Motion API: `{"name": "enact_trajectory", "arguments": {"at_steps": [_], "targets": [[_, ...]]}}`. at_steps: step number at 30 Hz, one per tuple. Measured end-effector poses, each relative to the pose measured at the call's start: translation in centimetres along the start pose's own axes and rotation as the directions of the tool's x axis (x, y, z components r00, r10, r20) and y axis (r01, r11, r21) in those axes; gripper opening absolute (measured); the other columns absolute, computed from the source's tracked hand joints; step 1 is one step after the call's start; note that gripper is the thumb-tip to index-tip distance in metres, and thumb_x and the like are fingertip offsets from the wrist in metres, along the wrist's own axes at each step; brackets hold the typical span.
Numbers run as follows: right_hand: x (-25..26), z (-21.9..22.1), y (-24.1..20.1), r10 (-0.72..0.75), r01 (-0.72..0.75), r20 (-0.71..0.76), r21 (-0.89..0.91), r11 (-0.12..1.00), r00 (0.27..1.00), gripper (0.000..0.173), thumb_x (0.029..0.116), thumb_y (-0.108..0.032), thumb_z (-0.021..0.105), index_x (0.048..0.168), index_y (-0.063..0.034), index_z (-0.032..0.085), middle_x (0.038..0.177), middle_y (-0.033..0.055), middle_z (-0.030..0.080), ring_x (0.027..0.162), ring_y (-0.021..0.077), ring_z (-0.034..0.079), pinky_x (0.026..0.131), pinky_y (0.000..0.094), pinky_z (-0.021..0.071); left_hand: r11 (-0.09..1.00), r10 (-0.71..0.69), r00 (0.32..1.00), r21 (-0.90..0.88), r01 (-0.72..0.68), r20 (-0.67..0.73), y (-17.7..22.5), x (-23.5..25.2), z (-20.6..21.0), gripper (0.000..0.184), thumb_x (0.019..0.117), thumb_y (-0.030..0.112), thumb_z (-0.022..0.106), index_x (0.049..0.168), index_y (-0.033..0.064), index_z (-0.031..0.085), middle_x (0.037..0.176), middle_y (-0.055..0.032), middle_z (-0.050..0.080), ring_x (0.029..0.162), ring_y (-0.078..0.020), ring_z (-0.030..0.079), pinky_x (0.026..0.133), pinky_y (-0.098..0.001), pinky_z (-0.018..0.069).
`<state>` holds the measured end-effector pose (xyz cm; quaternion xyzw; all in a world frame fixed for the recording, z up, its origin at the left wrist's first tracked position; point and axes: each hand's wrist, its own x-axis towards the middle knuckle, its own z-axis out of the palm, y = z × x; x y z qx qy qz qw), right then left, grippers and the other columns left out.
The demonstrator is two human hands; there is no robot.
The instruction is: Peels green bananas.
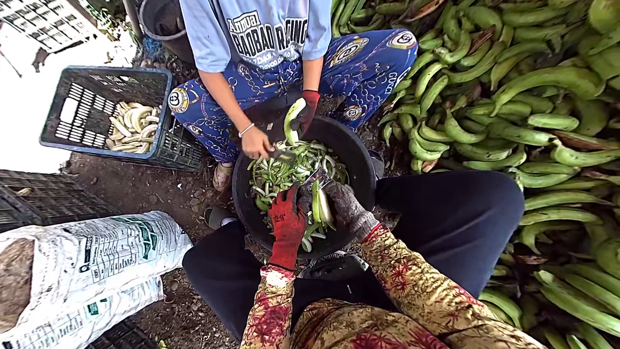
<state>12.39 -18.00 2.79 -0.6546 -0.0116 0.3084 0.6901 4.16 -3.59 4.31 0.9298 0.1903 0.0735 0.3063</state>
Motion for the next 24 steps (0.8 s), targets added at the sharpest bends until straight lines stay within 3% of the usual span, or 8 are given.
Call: {"name": "enact_trajectory", "arguments": {"at_steps": [2,5,7,9,12,14,17,24], "targets": [[-0.7,0.0,-0.6,-0.006,0.013,0.056,-0.129,0.992,0.998,0.044,0.1094,-0.033,0.04,0.132,-0.0016,0.059,0.109,0.013,0.068,0.097,0.0166,0.067,0.09,0.0373,0.0565,0.998,-0.064,0.996,0.015,0.063,0.068,0.0,0.9,-0.7,0.042,0.1051,0.033,0.047,0.141,0.0163,0.063,0.124,-0.0225,0.066,0.111,-0.0436,0.064,0.092,-0.0636,0.0483],[-2.0,0.2,-2.3,0.08,0.008,0.258,-0.322,0.947,0.963,0.052,0.1048,-0.032,0.045,0.15,-0.008,0.048,0.126,0.014,0.067,0.107,0.0171,0.067,0.096,0.0381,0.0548,0.981,-0.192,0.942,0.049,0.186,0.274,-0.9,3.1,-2.1,0.043,0.1101,0.036,0.039,0.144,0.0194,0.06,0.128,-0.0198,0.067,0.118,-0.0382,0.064,0.101,-0.0606,0.0472],[-1.8,0.1,-2.0,0.123,-0.073,0.238,-0.209,0.975,0.963,0.05,0.1055,-0.029,0.044,0.15,-0.0081,0.048,0.124,0.0146,0.068,0.104,0.0212,0.07,0.093,0.0404,0.0585,0.979,-0.201,0.935,0.042,0.197,0.294,-1.3,3.4,-2.7,0.042,0.1102,0.037,0.039,0.141,0.0184,0.061,0.128,-0.0181,0.068,0.121,-0.0359,0.063,0.104,-0.0591,0.0458],[-1.1,-0.1,-1.7,0.188,-0.191,0.109,0.019,0.981,0.976,0.046,0.1102,-0.033,0.034,0.144,-0.0058,0.049,0.108,0.0148,0.071,0.091,0.0244,0.073,0.079,0.0399,0.0617,0.99,-0.13,0.96,-0.016,0.138,0.249,-1.0,2.5,-2.7,0.043,0.1088,0.037,0.04,0.14,0.0173,0.062,0.125,-0.0174,0.068,0.116,-0.0352,0.065,0.099,-0.0588,0.0489],[-0.3,-0.8,-1.8,0.299,-0.273,-0.016,0.366,0.89,0.954,0.057,0.1096,-0.052,0.027,0.121,-0.0049,0.057,0.085,0.0112,0.069,0.071,0.0216,0.068,0.062,0.0367,0.0587,0.991,0.116,0.976,-0.085,-0.102,0.186,-0.9,-0.4,-1.2,0.046,0.1052,0.042,0.043,0.134,0.0165,0.067,0.116,-0.0144,0.071,0.103,-0.0321,0.07,0.088,-0.0564,0.0551],[0.3,-2.1,-1.2,0.278,-0.289,0.103,0.525,0.801,0.955,0.062,0.1085,-0.056,0.021,0.12,-0.0065,0.057,0.086,0.0081,0.066,0.071,0.0164,0.065,0.064,0.0321,0.0576,0.96,0.279,0.944,-0.048,-0.275,0.177,-0.7,-2.3,-0.6,0.054,0.1036,0.051,0.037,0.132,0.0186,0.069,0.118,-0.0139,0.072,0.105,-0.0346,0.069,0.088,-0.0581,0.0534],[0.6,-3.0,-1.2,0.255,-0.382,0.286,0.631,0.675,0.924,0.056,0.1087,-0.05,0.022,0.105,-0.0064,0.057,0.075,0.0053,0.06,0.058,0.0114,0.06,0.051,0.0242,0.0535,0.901,0.43,0.894,0.007,-0.434,0.128,-0.8,-3.7,-0.5,0.06,0.1019,0.058,0.034,0.129,0.0196,0.072,0.117,-0.0136,0.072,0.106,-0.0362,0.068,0.09,-0.0579,0.0512],[0.1,-2.6,-2.0,0.316,-0.439,0.306,0.662,0.608,0.898,0.057,0.1091,-0.048,0.021,0.109,-0.004,0.057,0.075,0.0067,0.06,0.057,0.0114,0.059,0.052,0.0224,0.0533,0.89,0.451,0.889,0.043,-0.455,0.077,-1.3,-3.7,-0.7,0.059,0.1016,0.057,0.035,0.127,0.0193,0.073,0.118,-0.0133,0.072,0.106,-0.0352,0.068,0.09,-0.0565,0.05]]}}
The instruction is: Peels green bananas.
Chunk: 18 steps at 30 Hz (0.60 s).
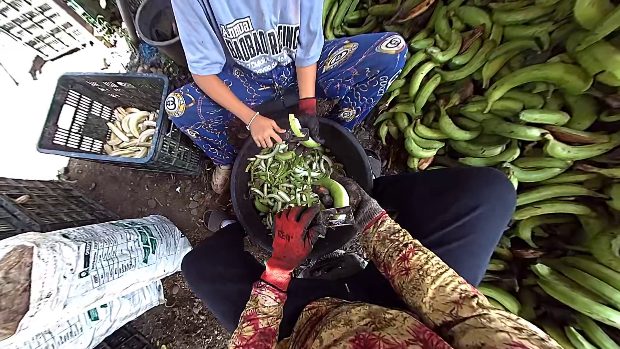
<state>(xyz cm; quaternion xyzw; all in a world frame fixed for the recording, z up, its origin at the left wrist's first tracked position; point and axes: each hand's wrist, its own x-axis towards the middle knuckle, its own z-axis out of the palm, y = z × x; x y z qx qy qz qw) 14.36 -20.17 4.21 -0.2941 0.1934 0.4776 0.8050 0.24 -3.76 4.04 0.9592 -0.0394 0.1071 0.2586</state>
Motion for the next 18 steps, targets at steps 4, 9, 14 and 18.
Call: {"name": "enact_trajectory", "arguments": {"at_steps": [4,9,14,18], "targets": [[0.2,-0.4,0.9,-0.03,0.015,-0.077,-0.185,0.983,0.997,0.054,0.1092,-0.048,0.027,0.111,-0.0048,0.06,0.08,0.0059,0.063,0.063,0.0112,0.062,0.057,0.0252,0.0556,0.999,-0.031,0.999,0.006,0.032,-0.024,0.3,0.3,0.5,0.06,0.1009,0.059,0.036,0.128,0.0202,0.073,0.118,-0.0139,0.072,0.106,-0.0365,0.068,0.088,-0.0577,0.0504],[0.0,0.8,3.7,-0.319,0.198,-0.181,-0.484,0.852,0.93,0.037,0.111,-0.033,0.038,0.122,-0.0042,0.058,0.091,0.007,0.065,0.078,0.0141,0.065,0.072,0.0332,0.0576,0.941,-0.327,0.945,-0.092,0.326,0.005,0.4,1.6,1.2,0.044,0.1009,0.037,0.048,0.135,0.0168,0.068,0.12,-0.0186,0.069,0.108,-0.0404,0.066,0.087,-0.0612,0.0507],[-0.3,1.6,4.8,-0.355,0.209,-0.081,-0.68,0.703,0.931,0.039,0.1106,-0.026,0.035,0.129,-0.0006,0.057,0.097,0.012,0.069,0.081,0.019,0.069,0.073,0.0355,0.0604,0.746,-0.604,0.792,-0.292,0.599,0.082,-1.2,2.7,2.1,0.042,0.108,0.032,0.043,0.14,0.0111,0.061,0.125,-0.0195,0.067,0.115,-0.0344,0.065,0.101,-0.055,0.0497],[-0.7,1.6,3.6,-0.218,0.119,-0.124,-0.54,0.833,0.968,0.041,0.1095,-0.028,0.033,0.131,-0.0023,0.057,0.092,0.0138,0.071,0.073,0.0215,0.07,0.063,0.0341,0.0591,0.656,-0.62,0.778,-0.48,0.582,0.096,-2.5,2.1,2.3,0.049,0.1088,0.037,0.038,0.138,0.0053,0.061,0.127,-0.0161,0.068,0.12,-0.0234,0.063,0.108,-0.0444,0.046]]}}
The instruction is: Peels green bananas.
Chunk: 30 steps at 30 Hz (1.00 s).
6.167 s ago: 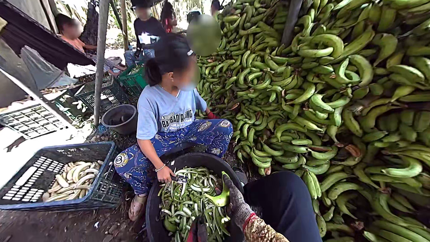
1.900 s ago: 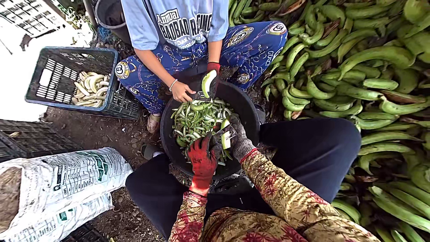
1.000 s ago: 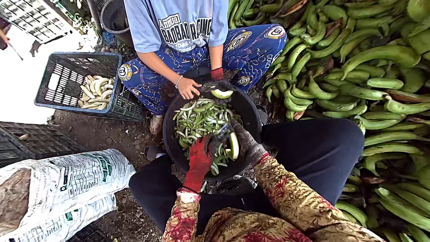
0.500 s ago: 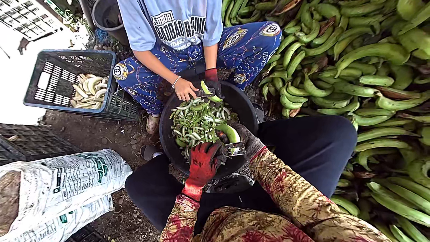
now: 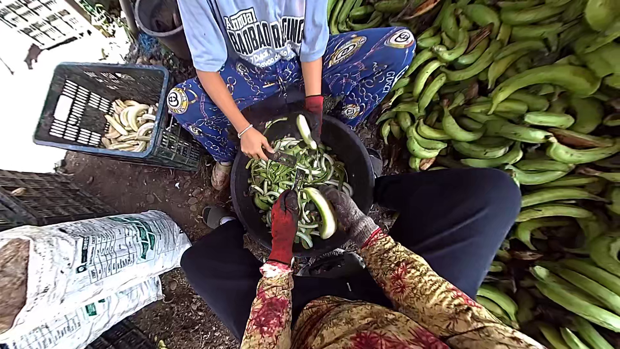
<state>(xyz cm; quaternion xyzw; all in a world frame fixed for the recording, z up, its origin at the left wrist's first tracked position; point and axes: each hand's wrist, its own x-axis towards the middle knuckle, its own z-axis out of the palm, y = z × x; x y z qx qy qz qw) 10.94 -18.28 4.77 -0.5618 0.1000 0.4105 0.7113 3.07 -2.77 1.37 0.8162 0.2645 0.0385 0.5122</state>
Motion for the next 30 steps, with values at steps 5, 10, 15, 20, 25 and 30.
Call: {"name": "enact_trajectory", "arguments": {"at_steps": [5,10,15,20,25,30], "targets": [[2.5,-2.7,-0.9,0.072,-0.069,0.0,0.291,0.954,0.997,0.057,0.1073,-0.056,0.032,0.116,-0.0088,0.062,0.078,0.0071,0.064,0.061,0.0151,0.061,0.054,0.0298,0.0549,0.948,0.299,0.939,0.061,-0.313,0.172,-0.1,-2.3,-0.4,0.05,0.1064,0.044,0.041,0.133,0.0098,0.068,0.121,-0.0128,0.07,0.112,-0.0239,0.066,0.1,-0.0459,0.053],[2.8,-3.5,-2.0,0.143,-0.216,0.2,0.417,0.883,0.969,0.053,0.1073,-0.05,0.033,0.118,-0.0064,0.061,0.08,0.0062,0.062,0.056,0.0111,0.06,0.048,0.0226,0.053,0.806,0.481,0.826,0.222,-0.549,0.293,0.7,-3.9,-1.8,0.06,0.1041,0.057,0.034,0.13,0.0173,0.07,0.116,-0.0142,0.071,0.106,-0.0319,0.068,0.091,-0.054,0.0536],[2.5,-2.3,-0.5,0.087,-0.106,0.081,0.255,0.961,0.993,0.04,0.1094,-0.038,0.036,0.113,-0.0057,0.06,0.083,0.0071,0.066,0.068,0.0137,0.065,0.061,0.0284,0.0572,0.813,0.406,0.884,0.351,-0.465,0.232,0.8,-3.3,-0.8,0.049,0.101,0.046,0.044,0.132,0.0183,0.07,0.121,-0.0166,0.07,0.111,-0.0378,0.066,0.091,-0.0591,0.0515],[0.8,0.0,1.0,-0.051,0.066,-0.111,0.135,0.989,0.992,0.031,0.1103,-0.023,0.039,0.12,-0.0015,0.059,0.091,0.0091,0.068,0.078,0.0159,0.067,0.071,0.0332,0.0593,0.909,0.198,0.977,0.387,-0.153,-0.078,1.0,-1.5,1.2,0.043,0.101,0.035,0.053,0.135,0.0126,0.067,0.121,-0.0216,0.068,0.111,-0.042,0.065,0.092,-0.0615,0.0503],[-0.2,-0.7,0.0,-0.093,0.083,-0.054,-0.158,0.984,0.994,0.037,0.1093,-0.027,0.041,0.127,-0.0026,0.062,0.099,0.0096,0.071,0.083,0.0155,0.069,0.073,0.0303,0.0593,0.988,0.023,0.999,0.154,-0.018,-0.034,0.5,0.5,-0.5,0.046,0.1064,0.034,0.044,0.141,0.0082,0.06,0.129,-0.0209,0.065,0.121,-0.0347,0.062,0.105,-0.054,0.0464],[0.1,-1.1,-1.0,-0.086,0.105,0.066,-0.371,0.923,0.994,0.049,0.094,-0.036,0.067,0.132,-0.0065,0.063,0.104,0.0092,0.071,0.088,0.0171,0.069,0.08,0.0356,0.0593,0.997,0.074,0.997,0.033,-0.073,-0.017,1.4,-0.4,-2.0,0.048,0.1062,0.039,0.043,0.137,0.0075,0.062,0.127,-0.0156,0.067,0.12,-0.0247,0.062,0.107,-0.0456,0.0465]]}}
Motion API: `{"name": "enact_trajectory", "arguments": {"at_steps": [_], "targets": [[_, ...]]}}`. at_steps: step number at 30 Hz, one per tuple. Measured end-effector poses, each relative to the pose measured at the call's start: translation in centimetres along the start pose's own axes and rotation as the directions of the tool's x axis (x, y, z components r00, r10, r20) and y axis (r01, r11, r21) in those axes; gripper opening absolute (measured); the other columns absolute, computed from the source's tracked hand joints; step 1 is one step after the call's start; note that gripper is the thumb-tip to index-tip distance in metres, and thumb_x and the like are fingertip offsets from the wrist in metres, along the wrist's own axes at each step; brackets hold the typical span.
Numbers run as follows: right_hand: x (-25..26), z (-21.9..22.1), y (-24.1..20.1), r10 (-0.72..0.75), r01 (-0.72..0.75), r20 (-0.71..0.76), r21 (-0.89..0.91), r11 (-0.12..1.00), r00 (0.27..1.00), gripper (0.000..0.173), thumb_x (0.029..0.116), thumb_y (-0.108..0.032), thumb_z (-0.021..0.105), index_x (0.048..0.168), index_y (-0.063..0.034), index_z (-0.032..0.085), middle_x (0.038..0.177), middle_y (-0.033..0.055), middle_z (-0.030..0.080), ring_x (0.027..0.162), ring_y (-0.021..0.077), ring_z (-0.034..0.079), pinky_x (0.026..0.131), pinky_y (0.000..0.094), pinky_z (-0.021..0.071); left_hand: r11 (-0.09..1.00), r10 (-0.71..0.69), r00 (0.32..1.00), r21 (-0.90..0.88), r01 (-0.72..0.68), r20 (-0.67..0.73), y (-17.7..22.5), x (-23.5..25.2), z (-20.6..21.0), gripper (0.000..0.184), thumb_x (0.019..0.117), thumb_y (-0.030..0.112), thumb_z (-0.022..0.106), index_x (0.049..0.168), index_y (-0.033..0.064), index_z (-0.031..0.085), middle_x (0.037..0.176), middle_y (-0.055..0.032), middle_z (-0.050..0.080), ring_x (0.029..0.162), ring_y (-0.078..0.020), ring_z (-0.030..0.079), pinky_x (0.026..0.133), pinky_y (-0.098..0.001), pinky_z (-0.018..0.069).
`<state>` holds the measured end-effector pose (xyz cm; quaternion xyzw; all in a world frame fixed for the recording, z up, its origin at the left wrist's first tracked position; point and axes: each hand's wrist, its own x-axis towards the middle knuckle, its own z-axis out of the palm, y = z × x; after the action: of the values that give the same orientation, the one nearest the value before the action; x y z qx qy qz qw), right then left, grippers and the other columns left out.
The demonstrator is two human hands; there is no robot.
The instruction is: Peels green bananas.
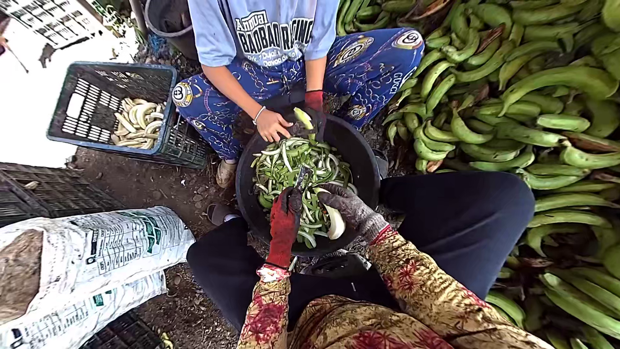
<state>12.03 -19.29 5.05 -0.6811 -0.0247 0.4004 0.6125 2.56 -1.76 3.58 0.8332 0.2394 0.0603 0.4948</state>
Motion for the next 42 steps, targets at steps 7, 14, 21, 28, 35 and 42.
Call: {"name": "enact_trajectory", "arguments": {"at_steps": [7,14,21,28,35,42], "targets": [[0.2,0.6,-1.0,-0.078,0.123,0.096,-0.699,0.705,0.992,0.053,0.084,-0.049,0.078,0.123,-0.0137,0.069,0.115,0.0124,0.069,0.107,0.0278,0.065,0.096,0.0556,0.0509,0.975,0.083,0.992,0.199,-0.101,0.098,-0.2,-1.4,-1.9,0.049,0.1042,0.044,0.045,0.138,0.0138,0.064,0.122,-0.0168,0.068,0.111,-0.0311,0.066,0.095,-0.0529,0.0534],[0.2,1.0,-0.5,-0.074,0.085,0.051,-0.81,0.58,0.996,0.054,0.0872,-0.047,0.075,0.13,-0.0157,0.067,0.131,0.017,0.062,0.12,0.0352,0.06,0.102,0.0583,0.0477,0.817,-0.391,0.896,0.527,0.233,0.211,-3.2,-1.6,-2.0,0.05,0.1073,0.048,0.041,0.136,0.015,0.064,0.131,-0.0162,0.066,0.124,-0.0337,0.062,0.104,-0.0579,0.0478],[2.2,0.4,2.1,0.389,0.061,0.131,-0.98,0.189,0.912,0.049,0.0898,-0.035,0.072,0.134,-0.0154,0.066,0.126,0.022,0.067,0.121,0.0446,0.06,0.1,0.0704,0.0438,0.815,-0.557,0.807,0.314,0.487,0.193,-7.4,-2.2,-2.0,0.055,0.1076,0.052,0.038,0.134,0.012,0.064,0.135,-0.0144,0.065,0.129,-0.0297,0.06,0.109,-0.0557,0.0449],[2.7,7.9,-12.4,-0.131,0.31,0.294,-0.724,0.617,0.947,0.041,0.0955,-0.029,0.072,0.132,-0.0108,0.064,0.11,0.0178,0.07,0.095,0.0348,0.067,0.082,0.0592,0.0538,0.825,-0.565,0.81,0.137,0.548,0.16,-8.1,-2.2,-2.4,0.057,0.1076,0.053,0.039,0.133,0.0086,0.065,0.129,-0.0184,0.067,0.123,-0.0329,0.062,0.105,-0.0581,0.0464],[-3.3,10.1,-21.9,-0.634,0.704,0.308,-0.272,0.656,0.709,0.07,0.0954,-0.034,0.069,0.157,-0.0212,0.039,0.143,-0.0016,0.059,0.117,0.0065,0.064,0.095,0.027,0.0561,0.841,-0.542,0.823,0.121,0.528,0.172,-7.5,-2.0,-2.1,0.054,0.1087,0.049,0.038,0.13,0.0077,0.066,0.126,-0.019,0.067,0.12,-0.0327,0.063,0.105,-0.0571,0.0464],[-7.1,-2.0,-18.8,-0.612,0.582,0.104,-0.468,0.665,0.784,0.049,0.1008,-0.037,0.062,0.148,-0.0257,0.053,0.14,-0.004,0.061,0.115,0.0116,0.065,0.093,0.035,0.0586,0.843,-0.537,0.826,0.09,0.53,0.17,-8.0,-2.4,-0.9,0.057,0.1085,0.052,0.037,0.131,0.0071,0.065,0.125,-0.0197,0.067,0.118,-0.0331,0.064,0.103,-0.057,0.0474]]}}
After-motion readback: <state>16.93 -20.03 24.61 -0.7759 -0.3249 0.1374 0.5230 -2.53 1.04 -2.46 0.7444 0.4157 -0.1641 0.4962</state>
